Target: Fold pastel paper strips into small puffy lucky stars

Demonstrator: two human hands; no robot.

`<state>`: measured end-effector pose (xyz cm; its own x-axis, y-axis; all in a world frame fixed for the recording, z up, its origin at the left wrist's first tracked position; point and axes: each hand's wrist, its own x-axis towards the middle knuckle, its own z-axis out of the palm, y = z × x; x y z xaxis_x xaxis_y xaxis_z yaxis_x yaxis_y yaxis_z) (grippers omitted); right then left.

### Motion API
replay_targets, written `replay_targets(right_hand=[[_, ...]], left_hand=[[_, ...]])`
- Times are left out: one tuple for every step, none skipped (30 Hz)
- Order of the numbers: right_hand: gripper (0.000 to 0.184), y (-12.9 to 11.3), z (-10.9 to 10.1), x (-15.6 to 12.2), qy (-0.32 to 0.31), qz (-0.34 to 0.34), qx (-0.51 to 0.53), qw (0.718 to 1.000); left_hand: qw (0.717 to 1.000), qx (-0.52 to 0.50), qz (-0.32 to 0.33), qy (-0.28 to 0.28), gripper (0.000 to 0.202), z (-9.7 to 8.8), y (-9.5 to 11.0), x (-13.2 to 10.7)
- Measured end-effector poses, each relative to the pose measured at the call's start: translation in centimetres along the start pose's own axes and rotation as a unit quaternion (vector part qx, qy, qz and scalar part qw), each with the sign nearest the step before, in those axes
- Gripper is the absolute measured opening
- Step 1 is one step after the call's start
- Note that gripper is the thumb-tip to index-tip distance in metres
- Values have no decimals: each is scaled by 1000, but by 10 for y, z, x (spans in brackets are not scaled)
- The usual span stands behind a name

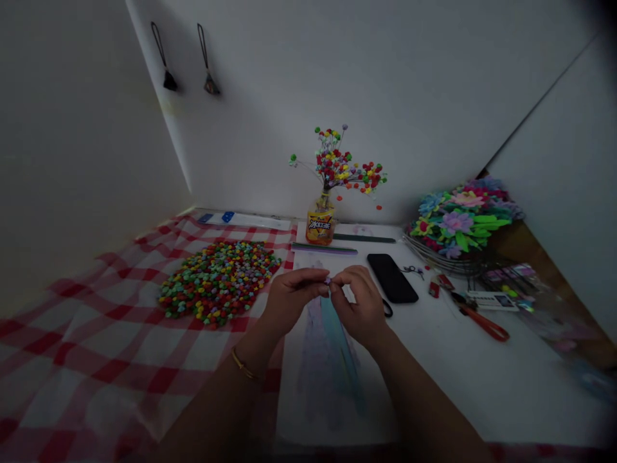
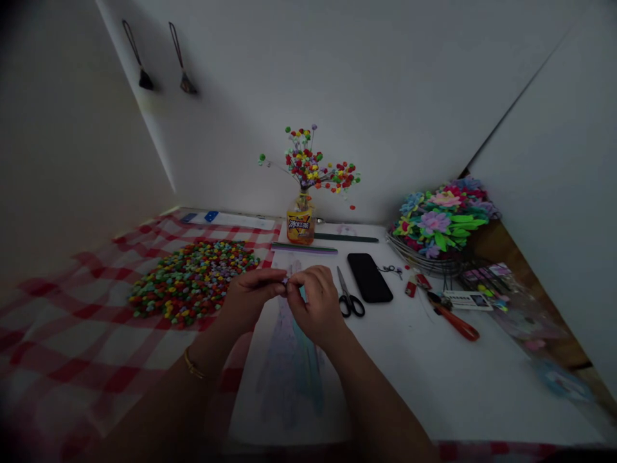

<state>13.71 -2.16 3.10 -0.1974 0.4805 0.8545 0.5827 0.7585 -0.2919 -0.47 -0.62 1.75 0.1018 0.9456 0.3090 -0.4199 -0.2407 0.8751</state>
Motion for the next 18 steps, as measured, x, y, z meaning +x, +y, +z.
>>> replay_targets(right_hand=[[8,0,0,0,-1,0,0,1000],[8,0,0,0,-2,0,1,1000],[8,1,-1,0,-4,1,3,1000],[7,1,-1,0,-5,1,6,1000],[7,2,-2,0,-8,-1,10,1000],[6,3,-3,0,-10,-3,15,1000],[6,4,-4,0,-10,-5,19,1000],[7,4,-5,0,-8,-5,23,1000],[8,5,-5,0,-4,-3,24,1000],[9,5,-6,0,0,-1,23,1000],[10,5,-6,0,4,1,21,1000],[10,5,-6,0,4,1,16,1000],[11,5,-6,0,4,-2,11,1000],[12,5,-6,0,2,-7,7,1000],[12,5,-6,0,3,-12,3,1000],[12,5,-5,0,4,-18,-1,1000],[12,6,-5,-1,6,-23,-5,1000],[12,6,-5,-1,6,-27,-7,1000]], left_hand=[[1000,20,10,0,19,0,1,0],[999,35,18,0,16,0,1,-1],[999,42,23,-1,14,0,1,-1],[999,42,24,-3,14,-1,1,0],[999,34,25,-6,14,-1,0,0],[999,22,26,-11,14,-1,0,0],[999,7,26,-17,13,-2,-1,0],[999,-9,27,-24,13,-2,-1,1],[999,-22,27,-31,12,-2,-1,1],[999,-32,25,-36,11,-2,-1,1],[998,-40,21,-40,11,-2,0,1],[998,-45,16,-42,11,-2,0,1],[998,-47,11,-43,11,-1,1,1],[998,-47,6,-42,10,-1,2,1],[998,-44,2,-41,10,-1,3,1],[998,-40,-1,-40,10,0,4,0],[999,-33,-5,-39,11,0,5,0],[999,-27,-9,-40,11,0,6,0]])
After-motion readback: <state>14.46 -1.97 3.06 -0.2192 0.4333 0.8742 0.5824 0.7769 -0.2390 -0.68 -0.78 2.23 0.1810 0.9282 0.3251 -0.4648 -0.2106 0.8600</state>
